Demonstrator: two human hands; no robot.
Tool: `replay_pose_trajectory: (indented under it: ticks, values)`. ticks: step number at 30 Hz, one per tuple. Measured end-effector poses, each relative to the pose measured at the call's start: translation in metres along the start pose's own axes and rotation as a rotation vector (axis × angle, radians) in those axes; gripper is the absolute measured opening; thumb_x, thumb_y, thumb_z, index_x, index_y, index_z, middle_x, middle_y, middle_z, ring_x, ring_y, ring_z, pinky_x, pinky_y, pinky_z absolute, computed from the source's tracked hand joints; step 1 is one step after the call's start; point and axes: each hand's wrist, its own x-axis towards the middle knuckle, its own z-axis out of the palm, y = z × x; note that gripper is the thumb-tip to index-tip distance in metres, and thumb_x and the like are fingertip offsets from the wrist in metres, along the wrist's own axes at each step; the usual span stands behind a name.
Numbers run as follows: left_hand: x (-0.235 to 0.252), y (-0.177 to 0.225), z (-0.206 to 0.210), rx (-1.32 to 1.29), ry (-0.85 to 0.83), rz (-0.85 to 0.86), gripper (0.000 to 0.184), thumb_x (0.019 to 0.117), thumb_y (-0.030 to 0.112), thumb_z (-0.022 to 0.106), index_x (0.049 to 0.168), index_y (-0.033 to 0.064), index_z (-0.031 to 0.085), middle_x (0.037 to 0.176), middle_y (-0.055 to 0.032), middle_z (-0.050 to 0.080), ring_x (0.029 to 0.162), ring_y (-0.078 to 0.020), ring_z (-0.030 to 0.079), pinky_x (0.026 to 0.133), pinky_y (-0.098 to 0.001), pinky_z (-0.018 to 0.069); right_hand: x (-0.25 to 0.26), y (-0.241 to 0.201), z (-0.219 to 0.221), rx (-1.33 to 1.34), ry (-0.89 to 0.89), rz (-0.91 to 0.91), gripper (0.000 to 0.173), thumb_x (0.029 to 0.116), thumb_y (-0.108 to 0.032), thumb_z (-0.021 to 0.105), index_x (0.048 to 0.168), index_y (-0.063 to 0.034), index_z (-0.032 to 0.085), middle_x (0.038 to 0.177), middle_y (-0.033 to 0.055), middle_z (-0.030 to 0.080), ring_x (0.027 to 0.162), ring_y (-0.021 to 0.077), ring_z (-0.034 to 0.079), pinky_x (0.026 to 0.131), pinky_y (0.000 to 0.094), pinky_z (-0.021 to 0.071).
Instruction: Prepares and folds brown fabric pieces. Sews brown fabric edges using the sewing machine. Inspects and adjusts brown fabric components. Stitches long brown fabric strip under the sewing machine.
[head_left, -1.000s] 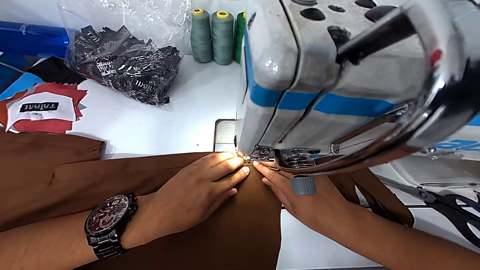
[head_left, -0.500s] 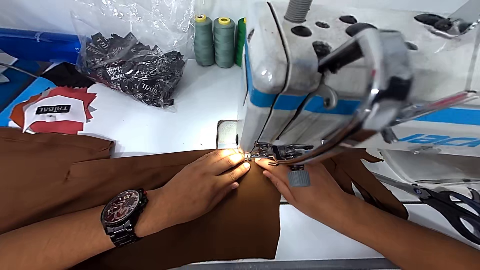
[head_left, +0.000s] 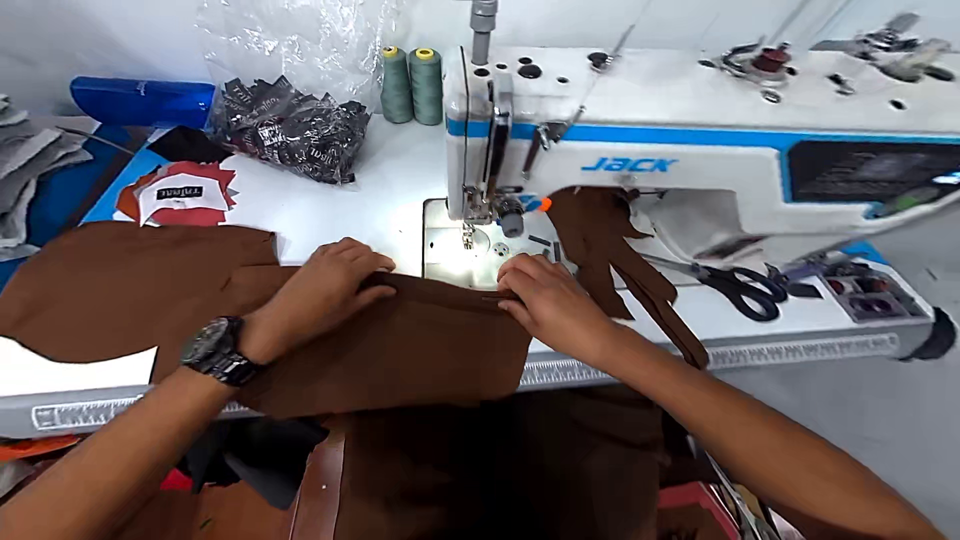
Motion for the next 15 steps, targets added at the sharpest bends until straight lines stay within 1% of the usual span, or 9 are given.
replay_pose_trajectory:
  ticks: [2, 3, 5, 6, 7, 10, 11, 13, 15]
  values:
    - [-0.021, 0.005, -0.012, -0.04, -0.01, 0.107, 0.024, 0.094, 0.028, 0.067, 0.096, 0.0046, 0.073, 0.09, -0.0108, 0.069, 0.086, -0.0299, 0.069, 0.076, -0.054, 0.0567, -0.033, -0.011, -0.024, 0.113, 0.015, 0.011, 0.011, 0.0956, -0.016, 0.071, 0.101, -0.0068, 0.073, 0.101, 0.0087, 0.071, 0.09, 0.0236, 0.07, 0.077, 0.0458, 0.0581]
    - [-0.033, 0.016, -0.018, -0.081, -0.028, 0.151, 0.026, 0.095, 0.031, 0.064, 0.09, 0.0062, 0.072, 0.085, -0.0067, 0.065, 0.077, -0.0228, 0.067, 0.067, -0.0468, 0.057, -0.059, -0.018, -0.038, 0.196, 0.022, 0.027, 0.01, 0.0955, -0.015, 0.071, 0.1, -0.0071, 0.073, 0.097, 0.0061, 0.072, 0.086, 0.0178, 0.07, 0.077, 0.0395, 0.0591]
    - [-0.056, 0.048, -0.029, -0.179, -0.057, 0.231, 0.033, 0.0971, 0.041, 0.059, 0.083, 0.012, 0.069, 0.077, 0.0037, 0.06, 0.067, -0.0066, 0.059, 0.059, -0.0272, 0.052, -0.123, -0.03, -0.072, 0.326, 0.018, 0.066, 0.011, 0.0963, -0.017, 0.069, 0.1, -0.0084, 0.075, 0.097, 0.0002, 0.072, 0.088, 0.0082, 0.068, 0.08, 0.0283, 0.0593]
    - [-0.066, 0.065, -0.034, -0.268, -0.086, 0.24, 0.034, 0.0966, 0.044, 0.061, 0.083, 0.0144, 0.07, 0.075, 0.0078, 0.06, 0.066, -0.0012, 0.058, 0.058, -0.0206, 0.0502, -0.157, -0.036, -0.088, 0.37, 0.015, 0.1, 0.013, 0.0975, -0.019, 0.067, 0.101, -0.0102, 0.075, 0.099, -0.0026, 0.072, 0.09, 0.0058, 0.068, 0.082, 0.0262, 0.0597]
    - [-0.074, 0.082, -0.035, -0.384, -0.108, 0.235, 0.031, 0.0945, 0.044, 0.065, 0.083, 0.0162, 0.072, 0.075, 0.0103, 0.062, 0.067, 0.0014, 0.058, 0.058, -0.0174, 0.0499, -0.193, -0.041, -0.102, 0.404, 0.019, 0.142, 0.014, 0.0983, -0.022, 0.066, 0.103, -0.0136, 0.076, 0.1, -0.0058, 0.072, 0.091, 0.0045, 0.068, 0.082, 0.0253, 0.0606]
    - [-0.087, 0.118, -0.011, -0.646, -0.1, 0.303, 0.024, 0.0966, 0.045, 0.067, 0.097, 0.0225, 0.077, 0.087, 0.015, 0.07, 0.079, 0.0055, 0.065, 0.069, -0.0128, 0.0554, -0.291, -0.048, -0.123, 0.503, 0.079, 0.325, 0.016, 0.0988, -0.035, 0.066, 0.106, -0.0254, 0.077, 0.098, -0.0113, 0.073, 0.087, 0.0032, 0.068, 0.076, 0.0219, 0.0594]
    - [-0.085, 0.128, 0.002, -0.7, -0.094, 0.327, 0.023, 0.0982, 0.044, 0.066, 0.098, 0.0223, 0.075, 0.087, 0.015, 0.069, 0.079, 0.006, 0.064, 0.07, -0.0128, 0.0556, -0.317, -0.046, -0.124, 0.539, 0.129, 0.396, 0.017, 0.098, -0.038, 0.068, 0.107, -0.026, 0.077, 0.096, -0.0104, 0.073, 0.084, 0.003, 0.068, 0.073, 0.0205, 0.0588]
    - [-0.079, 0.144, 0.033, -0.811, -0.093, 0.316, 0.023, 0.0985, 0.039, 0.066, 0.096, 0.0178, 0.074, 0.083, 0.0127, 0.068, 0.074, 0.0051, 0.063, 0.065, -0.0138, 0.0547, -0.353, -0.038, -0.119, 0.563, 0.24, 0.55, 0.017, 0.0954, -0.04, 0.071, 0.106, -0.0272, 0.075, 0.093, -0.0104, 0.073, 0.077, 0.0008, 0.068, 0.069, 0.0171, 0.0574]
    - [-0.073, 0.151, 0.069, -0.922, -0.108, 0.255, 0.02, 0.0975, 0.031, 0.069, 0.097, 0.013, 0.076, 0.086, 0.0099, 0.072, 0.075, 0.0036, 0.065, 0.068, -0.0156, 0.0572, -0.369, -0.023, -0.109, 0.558, 0.349, 0.698, 0.013, 0.0932, -0.036, 0.072, 0.103, -0.0265, 0.074, 0.09, -0.0118, 0.074, 0.076, -0.0011, 0.068, 0.07, 0.0163, 0.0574]
